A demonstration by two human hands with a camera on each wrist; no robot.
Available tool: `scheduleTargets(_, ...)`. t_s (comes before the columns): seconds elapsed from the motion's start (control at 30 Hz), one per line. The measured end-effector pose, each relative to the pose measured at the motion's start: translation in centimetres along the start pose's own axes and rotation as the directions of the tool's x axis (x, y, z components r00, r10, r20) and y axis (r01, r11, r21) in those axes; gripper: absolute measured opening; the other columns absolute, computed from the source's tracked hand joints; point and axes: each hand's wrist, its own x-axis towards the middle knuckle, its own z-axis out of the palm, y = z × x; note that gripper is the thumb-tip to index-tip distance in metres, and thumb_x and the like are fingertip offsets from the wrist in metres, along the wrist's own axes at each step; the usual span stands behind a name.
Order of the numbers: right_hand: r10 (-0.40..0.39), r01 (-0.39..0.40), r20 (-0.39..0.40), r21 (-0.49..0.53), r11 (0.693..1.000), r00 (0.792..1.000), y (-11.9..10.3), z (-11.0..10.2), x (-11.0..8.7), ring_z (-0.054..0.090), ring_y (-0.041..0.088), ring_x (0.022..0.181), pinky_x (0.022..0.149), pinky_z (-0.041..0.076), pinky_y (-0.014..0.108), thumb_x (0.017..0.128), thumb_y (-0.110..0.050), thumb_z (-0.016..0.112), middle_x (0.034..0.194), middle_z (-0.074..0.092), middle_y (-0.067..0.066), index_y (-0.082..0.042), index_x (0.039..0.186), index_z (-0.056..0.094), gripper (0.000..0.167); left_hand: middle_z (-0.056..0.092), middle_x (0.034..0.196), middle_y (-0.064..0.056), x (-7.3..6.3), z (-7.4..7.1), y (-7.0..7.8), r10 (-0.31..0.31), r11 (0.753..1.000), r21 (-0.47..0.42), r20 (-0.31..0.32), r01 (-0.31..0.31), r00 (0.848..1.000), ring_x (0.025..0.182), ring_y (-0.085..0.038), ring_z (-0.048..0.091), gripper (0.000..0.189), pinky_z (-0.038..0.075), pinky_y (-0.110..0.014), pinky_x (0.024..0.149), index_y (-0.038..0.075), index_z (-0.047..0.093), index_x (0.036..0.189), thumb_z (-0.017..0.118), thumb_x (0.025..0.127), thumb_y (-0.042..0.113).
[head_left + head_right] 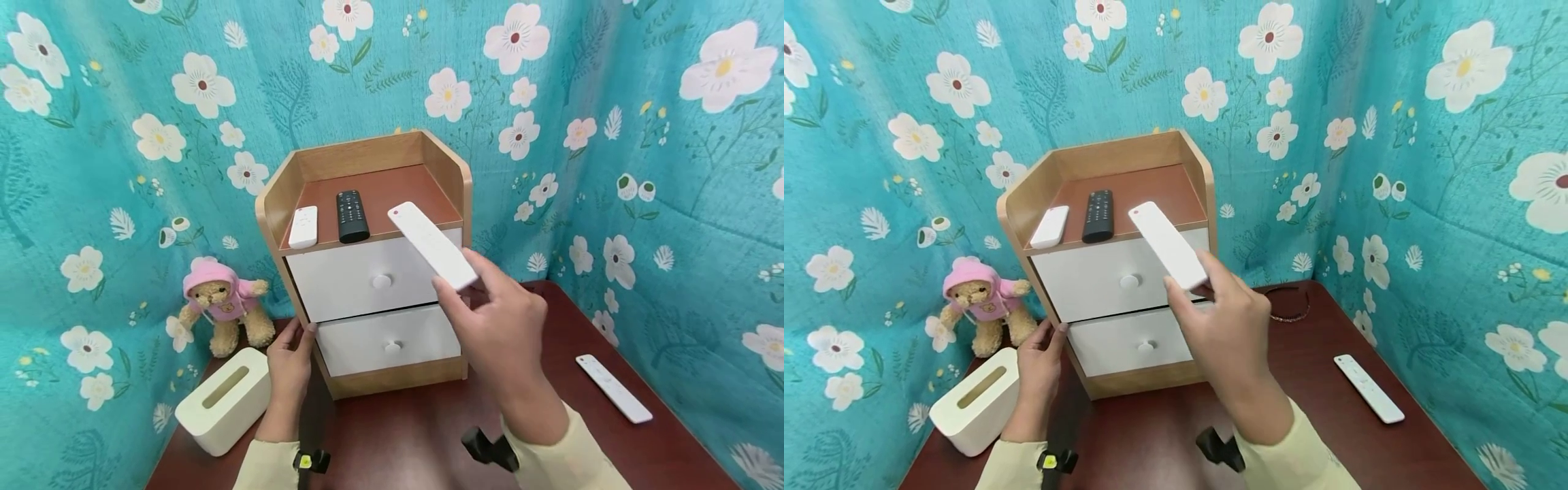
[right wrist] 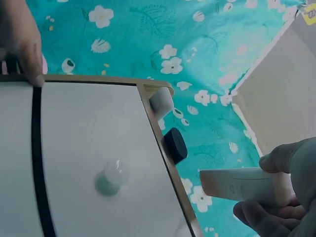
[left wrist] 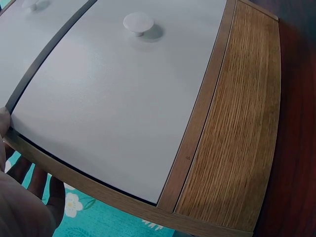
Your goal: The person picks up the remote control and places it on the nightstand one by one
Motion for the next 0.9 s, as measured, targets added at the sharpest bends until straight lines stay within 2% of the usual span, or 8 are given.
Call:
scheduleTargets(0.07, 0.008, -0.008, 0.036, -0.006, 1.0, 0.999, -0.3, 1.2, 1.1, 0.083, 0.033, 0.093, 0.075, 0.068, 0.049, 0.089, -0.025, 0.094, 0.119, 0.081, 0.018, -0.002, 0.135, 0.076, 0.054, 0.079, 0.121, -0.001, -0.2, 0.0, -0.1, -0.004, 1.0, 0.007, 0.002, 0.004, 1.0, 0.103, 0.001, 0.072, 0.04, 0.058, -0.013, 0.085, 0.002, 0.072, 0.141, 0.077, 0.105, 0.018)
scheduleTargets(0.1, 0.007, -0.007, 0.054, -0.009, 1.0, 0.999, -0.4, 1.9, 1.6, 0.083, 0.033, 0.094, 0.076, 0.068, 0.051, 0.09, -0.026, 0.093, 0.119, 0.081, 0.018, -0.002, 0.135, 0.076, 0.054, 0.079, 0.122, -0.001, -0.3, 0.1, -0.2, -0.006, 1.0, 0.008, 0.004, 0.006, 1.0, 0.103, 0.001, 0.073, 0.04, 0.058, -0.013, 0.085, 0.002, 0.072, 0.141, 0.077, 0.104, 0.018)
scheduleTargets(0.3, 0.005, 0.014, 0.131, -0.143, 0.99, 0.991, -0.9, 5.3, 4.2, 0.082, 0.033, 0.091, 0.075, 0.068, 0.047, 0.096, -0.035, 0.086, 0.111, 0.083, 0.018, 0.0, 0.131, 0.077, 0.049, 0.079, 0.121, 0.003, -0.4, 0.1, -0.4, -0.006, 1.0, -0.007, 0.019, 0.006, 1.0, 0.107, -0.001, 0.073, 0.038, 0.059, -0.015, 0.087, 0.007, 0.074, 0.141, 0.077, 0.104, 0.019)
scheduleTargets(0.47, 0.049, -0.017, 0.131, -0.238, 0.971, 0.99, -0.8, 7.1, 5.4, 0.08, 0.035, 0.086, 0.075, 0.068, 0.046, 0.097, -0.038, 0.084, 0.105, 0.083, 0.02, 0.002, 0.126, 0.078, 0.049, 0.079, 0.121, 0.006, -0.3, 0.1, -0.4, -0.004, 1.0, -0.011, 0.033, 0.004, 0.999, 0.109, -0.002, 0.073, 0.039, 0.058, -0.015, 0.089, 0.008, 0.074, 0.142, 0.077, 0.105, 0.021)
scheduleTargets(0.63, 0.057, -0.017, 0.138, -0.28, 0.96, 0.989, -0.7, 8.3, 6.2, 0.08, 0.037, 0.087, 0.079, 0.068, 0.047, 0.099, -0.042, 0.081, 0.105, 0.082, 0.021, 0.003, 0.122, 0.079, 0.051, 0.079, 0.12, 0.008, 0.0, 0.2, -0.2, 0.0, 1.0, -0.021, 0.023, 0.001, 1.0, 0.108, -0.002, 0.073, 0.038, 0.058, -0.015, 0.089, 0.008, 0.074, 0.141, 0.077, 0.105, 0.019)
scheduleTargets(0.77, 0.078, -0.032, 0.165, -0.262, 0.964, 0.983, -0.7, 8.5, 6.1, 0.081, 0.037, 0.09, 0.079, 0.068, 0.045, 0.097, -0.049, 0.081, 0.107, 0.082, 0.021, 0.002, 0.127, 0.077, 0.06, 0.079, 0.119, 0.009, 0.1, 0.1, -0.1, 0.006, 1.0, -0.023, 0.021, -0.005, 1.0, 0.108, -0.001, 0.073, 0.038, 0.058, -0.014, 0.09, 0.007, 0.074, 0.141, 0.077, 0.105, 0.019)
scheduleTargets(0.9, 0.083, -0.043, 0.186, -0.205, 0.978, 0.979, -0.9, 8.1, 5.6, 0.081, 0.033, 0.089, 0.073, 0.067, 0.041, 0.101, -0.049, 0.077, 0.103, 0.084, 0.017, 0.001, 0.126, 0.077, 0.055, 0.079, 0.13, -0.007, 0.2, 0.0, -0.1, -0.01, 1.0, 0.004, 0.016, 0.01, 1.0, 0.108, 0.002, 0.072, 0.04, 0.057, -0.013, 0.09, 0.007, 0.072, 0.143, 0.076, 0.105, 0.02)
